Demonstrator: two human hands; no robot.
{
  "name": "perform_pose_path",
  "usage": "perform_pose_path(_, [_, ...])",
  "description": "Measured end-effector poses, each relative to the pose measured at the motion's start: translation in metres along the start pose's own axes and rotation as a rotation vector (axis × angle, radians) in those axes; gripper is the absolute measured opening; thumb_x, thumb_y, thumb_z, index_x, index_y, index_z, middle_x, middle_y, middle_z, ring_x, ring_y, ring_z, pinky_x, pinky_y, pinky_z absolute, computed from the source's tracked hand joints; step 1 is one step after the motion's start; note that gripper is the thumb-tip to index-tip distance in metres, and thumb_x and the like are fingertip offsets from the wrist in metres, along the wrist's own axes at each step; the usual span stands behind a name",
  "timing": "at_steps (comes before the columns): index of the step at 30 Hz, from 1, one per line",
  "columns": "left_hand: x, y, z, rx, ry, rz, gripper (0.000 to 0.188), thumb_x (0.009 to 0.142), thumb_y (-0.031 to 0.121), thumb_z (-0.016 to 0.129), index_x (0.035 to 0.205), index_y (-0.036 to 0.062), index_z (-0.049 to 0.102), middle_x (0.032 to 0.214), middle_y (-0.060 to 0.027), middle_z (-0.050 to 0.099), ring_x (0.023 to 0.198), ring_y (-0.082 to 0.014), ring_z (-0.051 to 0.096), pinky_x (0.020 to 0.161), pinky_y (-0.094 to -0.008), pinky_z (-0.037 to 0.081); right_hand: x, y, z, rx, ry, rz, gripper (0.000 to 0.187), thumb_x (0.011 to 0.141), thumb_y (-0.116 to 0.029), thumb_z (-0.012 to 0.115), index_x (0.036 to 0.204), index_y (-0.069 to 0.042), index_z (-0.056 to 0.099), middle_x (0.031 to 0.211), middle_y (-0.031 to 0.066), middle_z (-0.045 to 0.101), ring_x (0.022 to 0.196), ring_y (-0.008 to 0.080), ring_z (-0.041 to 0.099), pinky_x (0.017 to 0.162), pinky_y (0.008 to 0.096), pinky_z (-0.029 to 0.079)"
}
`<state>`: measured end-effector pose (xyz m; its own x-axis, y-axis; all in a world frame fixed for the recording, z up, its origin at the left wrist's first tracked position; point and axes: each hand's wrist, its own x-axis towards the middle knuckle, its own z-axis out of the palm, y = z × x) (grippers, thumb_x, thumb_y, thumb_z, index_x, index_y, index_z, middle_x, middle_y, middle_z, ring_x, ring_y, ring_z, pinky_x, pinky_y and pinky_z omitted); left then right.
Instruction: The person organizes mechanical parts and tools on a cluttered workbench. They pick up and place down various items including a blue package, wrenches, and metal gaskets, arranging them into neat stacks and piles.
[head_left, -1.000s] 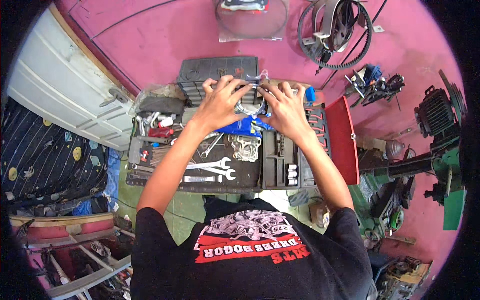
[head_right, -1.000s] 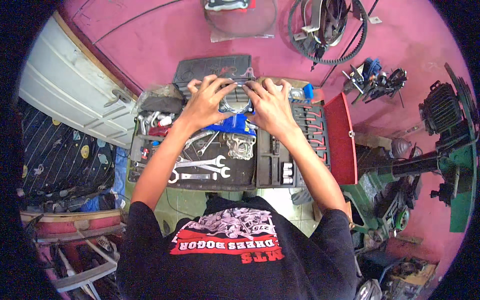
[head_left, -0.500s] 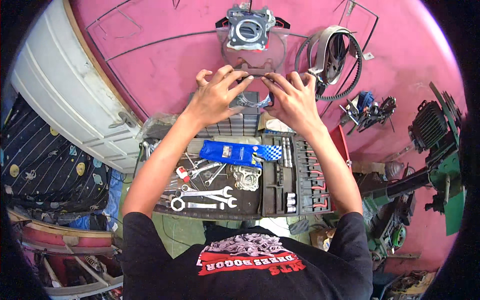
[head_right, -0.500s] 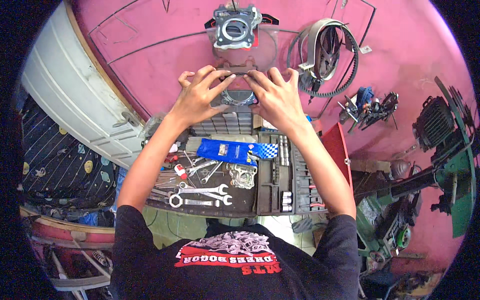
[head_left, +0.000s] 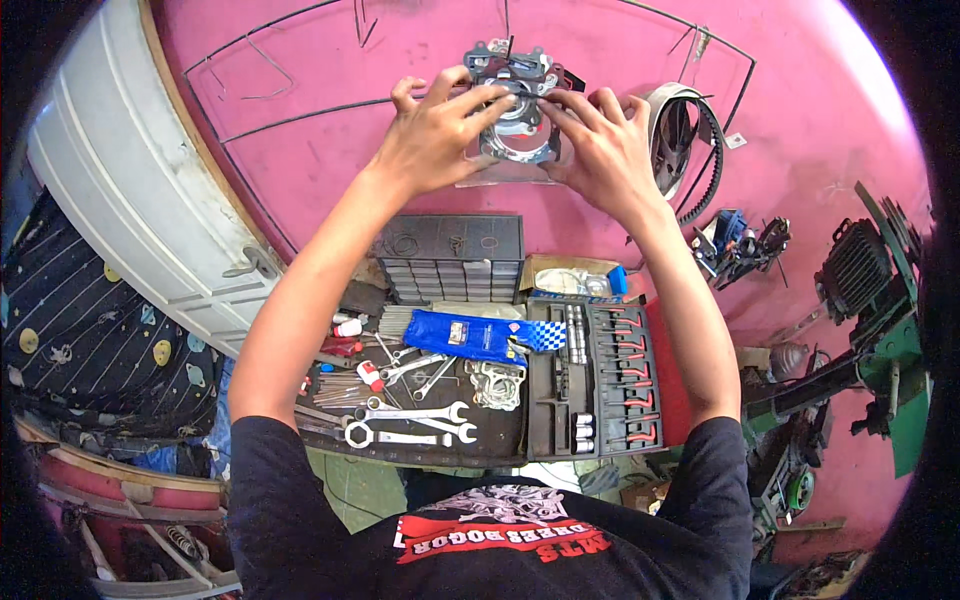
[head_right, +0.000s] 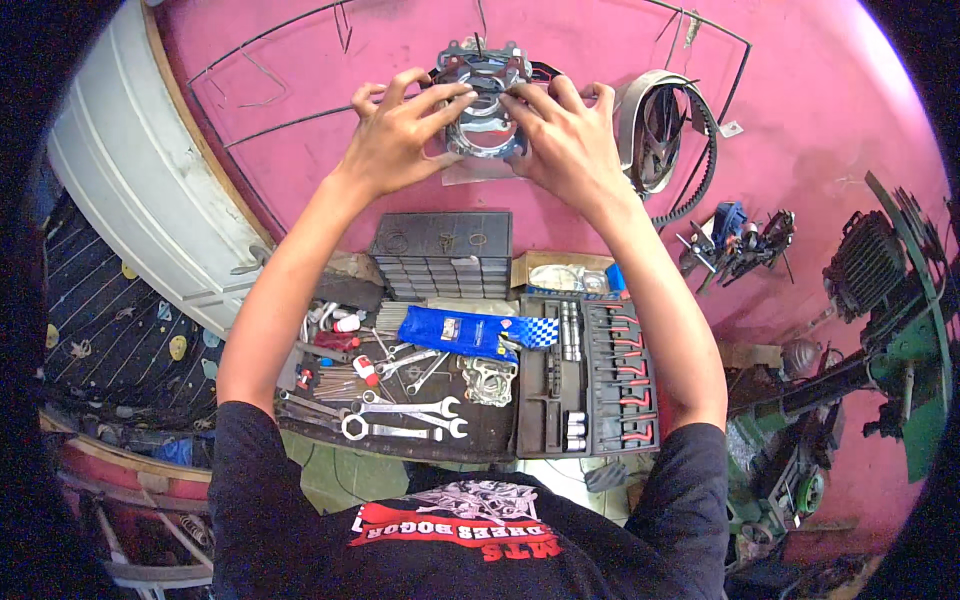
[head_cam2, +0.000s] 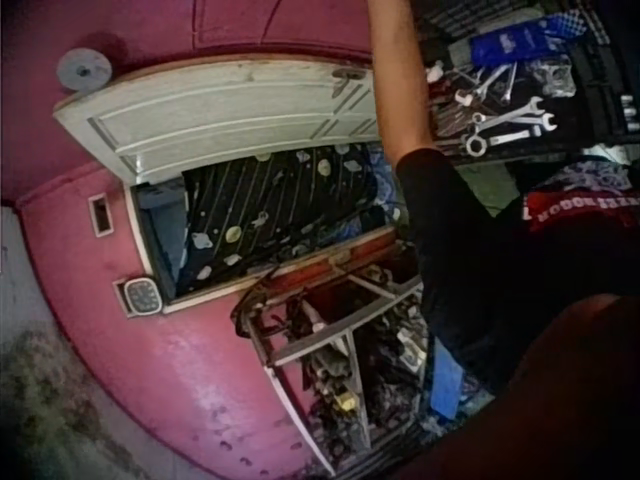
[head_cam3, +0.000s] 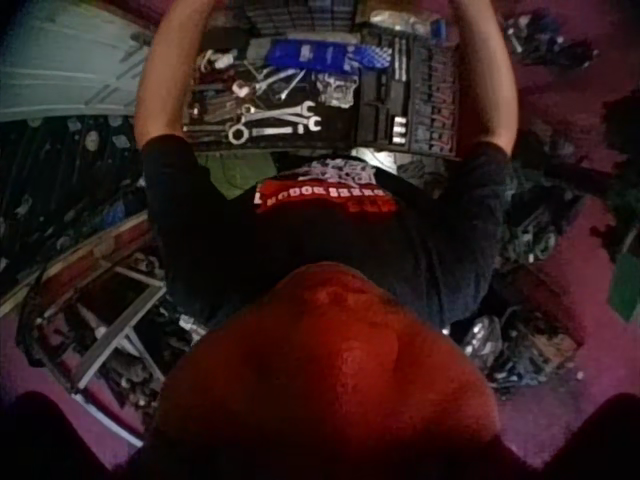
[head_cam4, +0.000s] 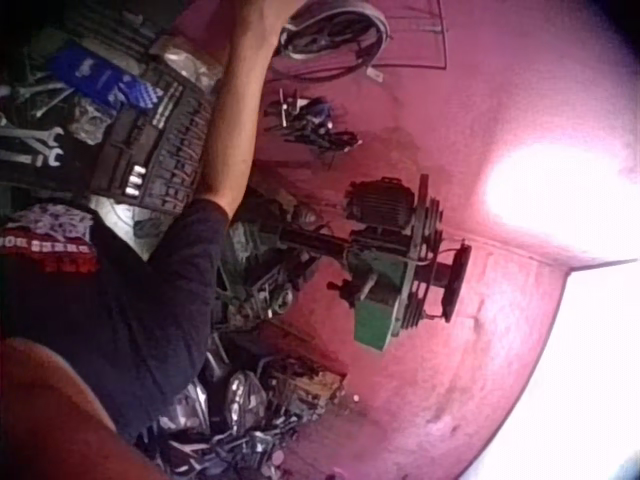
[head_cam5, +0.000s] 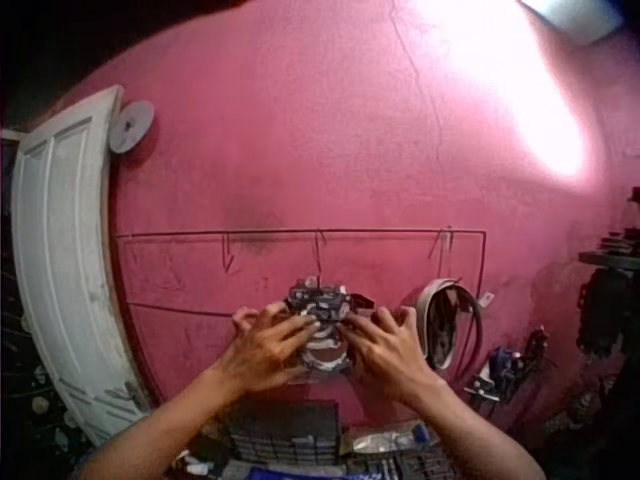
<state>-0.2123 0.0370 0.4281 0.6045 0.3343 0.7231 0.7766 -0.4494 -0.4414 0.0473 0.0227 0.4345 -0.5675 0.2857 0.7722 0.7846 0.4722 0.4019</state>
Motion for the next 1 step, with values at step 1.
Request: perform_pose_path(1, [0.0040, -0.0044, -0.0008, 0.036, -0.013, 0.006, 0.081, 0.072, 0.051, 0.083, 0.147, 0.0336, 0.057, 0.143, 0.0125, 0.058, 0.138, -0.0195, 0.041, 0.102, -0.0535, 0.024, 0.0049, 0.0023, -0.0001, 0.002, -0.014, 0.007, 0.066, 0.068, -0.032, 0.086, 0.129, -0.017, 0.069, 0.134, -0.0029, 0.062, 0.117, 0.0191, 0.056, 0.100, 0.0570, 0.039])
